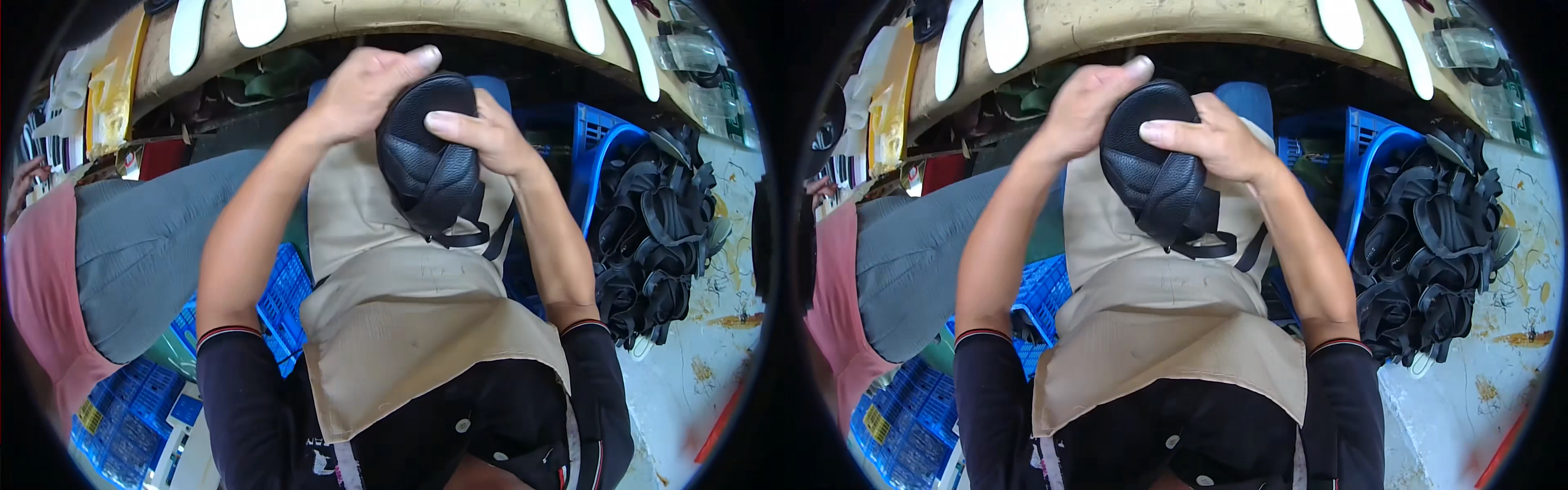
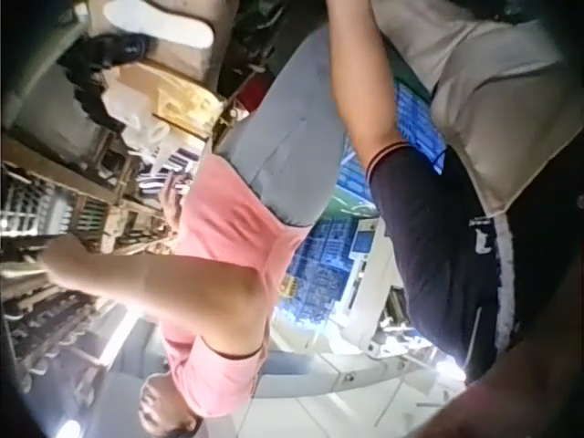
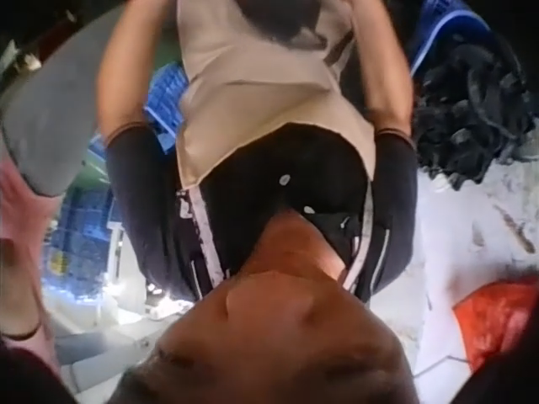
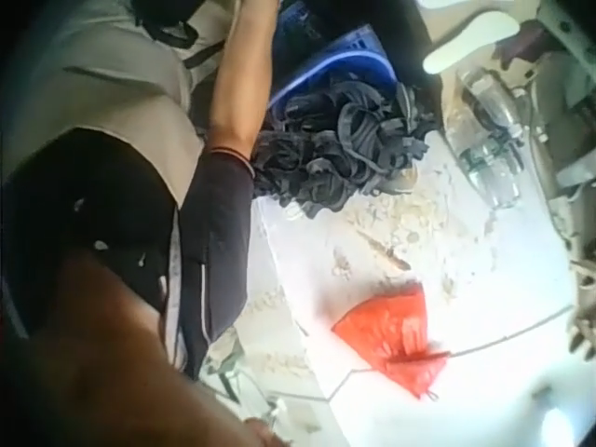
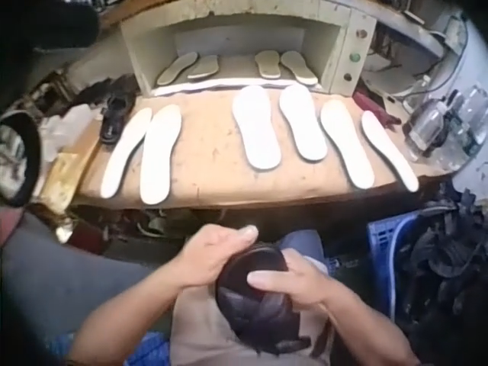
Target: Assembling shoe uppers and soles, including the placement of insoles.
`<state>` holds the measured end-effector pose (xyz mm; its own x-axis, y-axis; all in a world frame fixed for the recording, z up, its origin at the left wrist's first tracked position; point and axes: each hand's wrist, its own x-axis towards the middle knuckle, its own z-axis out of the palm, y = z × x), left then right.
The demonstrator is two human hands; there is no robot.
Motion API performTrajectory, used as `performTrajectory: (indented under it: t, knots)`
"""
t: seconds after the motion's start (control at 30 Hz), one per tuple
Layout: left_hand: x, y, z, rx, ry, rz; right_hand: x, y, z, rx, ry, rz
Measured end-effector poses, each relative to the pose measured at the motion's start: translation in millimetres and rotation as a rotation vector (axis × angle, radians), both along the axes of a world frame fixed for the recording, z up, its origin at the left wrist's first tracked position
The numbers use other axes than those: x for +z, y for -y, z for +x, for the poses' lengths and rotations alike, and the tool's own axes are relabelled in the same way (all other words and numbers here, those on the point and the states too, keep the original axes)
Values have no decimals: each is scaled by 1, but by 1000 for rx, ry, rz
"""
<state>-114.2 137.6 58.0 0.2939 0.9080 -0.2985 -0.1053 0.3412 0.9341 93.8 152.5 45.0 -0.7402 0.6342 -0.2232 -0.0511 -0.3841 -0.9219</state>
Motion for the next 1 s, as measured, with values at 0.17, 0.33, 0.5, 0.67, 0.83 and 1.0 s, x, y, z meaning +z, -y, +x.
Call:
performTrajectory:
  t: [0.17,0.33,0.5,0.67,0.83,1.0]
  knots:
    - [-33,5,32,287,-132,167,-24,8,9,-148,-24,43]
    - [-32,21,27,290,-390,132,-32,7,18,-231,39,33]
    - [-20,21,33,263,-491,127,-32,9,17,-285,16,24]
    - [-74,-2,51,314,82,146,-37,9,24,-352,-24,-127]
    - [-75,26,62,311,-293,71,-47,16,37,-456,-50,-221]
    - [-95,9,79,325,52,96,-62,8,58,-403,-155,-351]
